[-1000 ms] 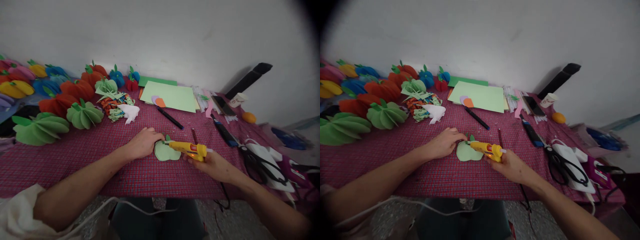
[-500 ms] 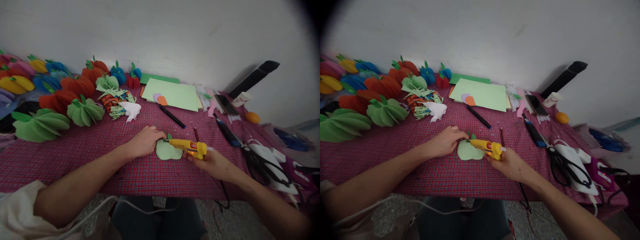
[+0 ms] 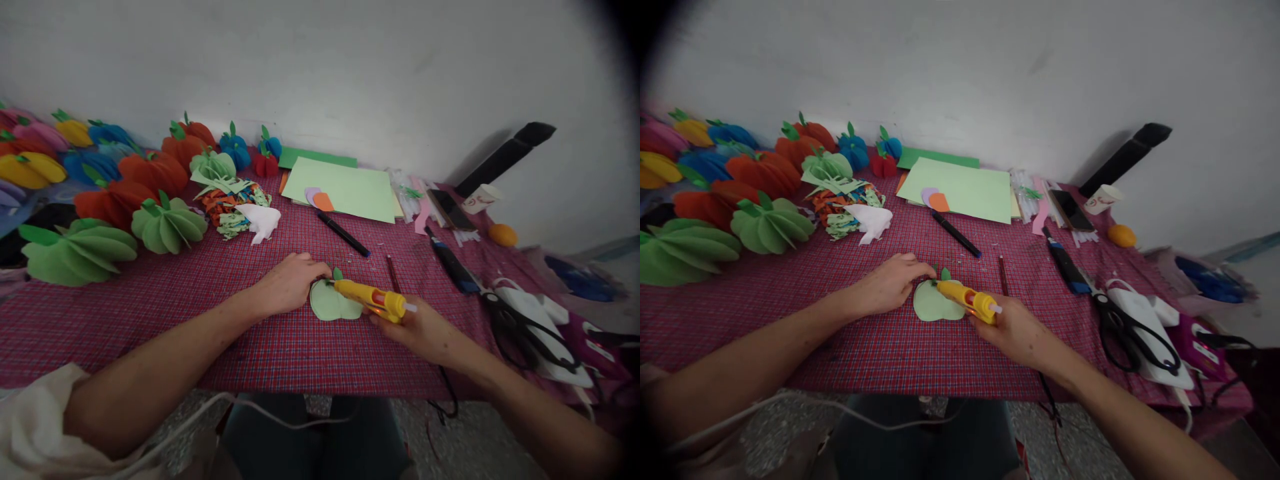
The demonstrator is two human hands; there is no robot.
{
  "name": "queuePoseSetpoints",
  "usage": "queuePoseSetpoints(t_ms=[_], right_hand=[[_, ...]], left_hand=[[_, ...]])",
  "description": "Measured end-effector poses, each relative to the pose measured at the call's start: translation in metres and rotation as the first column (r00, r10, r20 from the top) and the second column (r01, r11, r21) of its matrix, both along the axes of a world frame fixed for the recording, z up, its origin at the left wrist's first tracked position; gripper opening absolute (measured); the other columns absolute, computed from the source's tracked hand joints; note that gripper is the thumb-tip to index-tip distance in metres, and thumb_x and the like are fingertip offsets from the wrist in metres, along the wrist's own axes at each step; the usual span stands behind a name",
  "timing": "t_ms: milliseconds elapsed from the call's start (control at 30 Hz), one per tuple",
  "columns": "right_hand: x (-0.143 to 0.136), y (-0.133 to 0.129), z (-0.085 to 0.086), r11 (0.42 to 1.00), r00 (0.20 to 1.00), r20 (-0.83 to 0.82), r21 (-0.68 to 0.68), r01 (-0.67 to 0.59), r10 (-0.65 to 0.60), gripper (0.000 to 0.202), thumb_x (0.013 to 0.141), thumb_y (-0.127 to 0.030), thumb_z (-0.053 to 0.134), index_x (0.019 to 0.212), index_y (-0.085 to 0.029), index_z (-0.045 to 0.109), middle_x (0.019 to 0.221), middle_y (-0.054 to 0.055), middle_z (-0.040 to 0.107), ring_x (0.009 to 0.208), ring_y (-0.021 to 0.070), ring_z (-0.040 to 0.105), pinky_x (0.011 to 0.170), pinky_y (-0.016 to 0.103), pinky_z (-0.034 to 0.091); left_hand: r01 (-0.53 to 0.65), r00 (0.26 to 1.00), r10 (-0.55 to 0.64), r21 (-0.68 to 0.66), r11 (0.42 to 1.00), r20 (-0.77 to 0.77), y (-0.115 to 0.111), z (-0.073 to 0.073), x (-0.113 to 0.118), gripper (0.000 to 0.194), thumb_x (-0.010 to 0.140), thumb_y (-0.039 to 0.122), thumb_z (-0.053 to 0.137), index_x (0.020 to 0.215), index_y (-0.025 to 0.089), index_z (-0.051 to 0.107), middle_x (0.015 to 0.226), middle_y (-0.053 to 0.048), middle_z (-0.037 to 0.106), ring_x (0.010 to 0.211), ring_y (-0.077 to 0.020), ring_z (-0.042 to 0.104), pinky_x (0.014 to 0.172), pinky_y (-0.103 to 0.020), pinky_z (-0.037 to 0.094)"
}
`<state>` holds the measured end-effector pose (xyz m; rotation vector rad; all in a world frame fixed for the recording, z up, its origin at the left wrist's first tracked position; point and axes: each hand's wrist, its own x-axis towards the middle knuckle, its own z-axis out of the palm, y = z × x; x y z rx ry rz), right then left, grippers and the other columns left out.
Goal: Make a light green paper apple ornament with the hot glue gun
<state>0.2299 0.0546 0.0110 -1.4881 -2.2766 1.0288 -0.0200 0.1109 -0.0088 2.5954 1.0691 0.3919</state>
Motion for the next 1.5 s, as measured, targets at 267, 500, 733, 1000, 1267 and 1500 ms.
queuePoseSetpoints(t_ms=[267,500,733,1000,1267,1500], right_hand=[[-0.004,-0.008,0.008,0.993,0.993,0.099,0.092,-0.076,0.066,0.017,0.081,-0.018,0.049,0.096,-0.019,0.056,0.082,0.003,0.062,0.068,0.0152,0.059,0.061,0.027,0.045],[0.007,-0.013,0.014,0.995,0.998,0.055,0.094,-0.03,0.024,0.012,0.083,-0.023,0.049,0.093,-0.021,0.054,0.081,0.002,0.063,0.068,0.0161,0.059,0.06,0.028,0.046],[0.0,-0.008,0.012,0.995,0.997,0.071,0.099,-0.032,0.026,0.011,0.083,-0.024,0.049,0.091,-0.021,0.055,0.08,0.002,0.064,0.065,0.0158,0.059,0.058,0.027,0.046],[-0.004,-0.003,0.01,0.997,0.996,0.084,0.074,-0.026,0.019,0.012,0.083,-0.024,0.049,0.09,-0.02,0.057,0.077,0.003,0.064,0.062,0.0146,0.058,0.057,0.026,0.045],[0.002,-0.007,0.015,0.999,0.996,0.089,0.052,-0.008,0.004,0.011,0.081,-0.025,0.049,0.088,-0.02,0.057,0.073,0.002,0.063,0.059,0.0148,0.057,0.054,0.026,0.045],[-0.002,-0.001,0.012,0.997,0.996,0.085,0.076,-0.002,-0.004,0.012,0.083,-0.028,0.049,0.088,-0.02,0.057,0.073,0.001,0.063,0.058,0.0138,0.056,0.053,0.025,0.044]], left_hand=[[0.002,1.0,-0.001,0.006,1.0,-0.019,0.0,0.0,0.0,0.032,0.082,0.008,0.038,0.102,0.023,0.058,0.087,-0.003,0.062,0.085,-0.0187,0.051,0.075,-0.032,0.04],[0.018,1.0,-0.018,0.017,1.0,-0.016,0.0,-0.001,0.0,0.033,0.081,0.006,0.038,0.102,0.023,0.057,0.088,-0.003,0.062,0.085,-0.0188,0.05,0.075,-0.032,0.039],[-0.01,1.0,0.011,-0.034,0.999,0.024,0.0,-0.003,0.0,0.033,0.083,0.007,0.036,0.106,0.022,0.052,0.098,-0.003,0.063,0.093,-0.0187,0.051,0.079,-0.032,0.04],[-0.004,0.999,0.006,-0.051,0.999,0.042,0.001,-0.005,-0.001,0.035,0.081,0.007,0.038,0.112,0.023,0.047,0.1,-0.002,0.064,0.099,-0.0191,0.05,0.083,-0.034,0.039],[-0.004,0.999,0.006,-0.052,0.999,0.042,0.001,-0.005,0.0,0.035,0.081,0.007,0.039,0.111,0.022,0.048,0.099,-0.003,0.064,0.097,-0.0195,0.05,0.082,-0.034,0.04],[-0.019,0.999,0.022,-0.052,0.998,0.043,0.0,-0.004,0.0,0.033,0.081,0.007,0.037,0.108,0.022,0.049,0.102,-0.002,0.063,0.097,-0.0191,0.051,0.082,-0.033,0.04]])
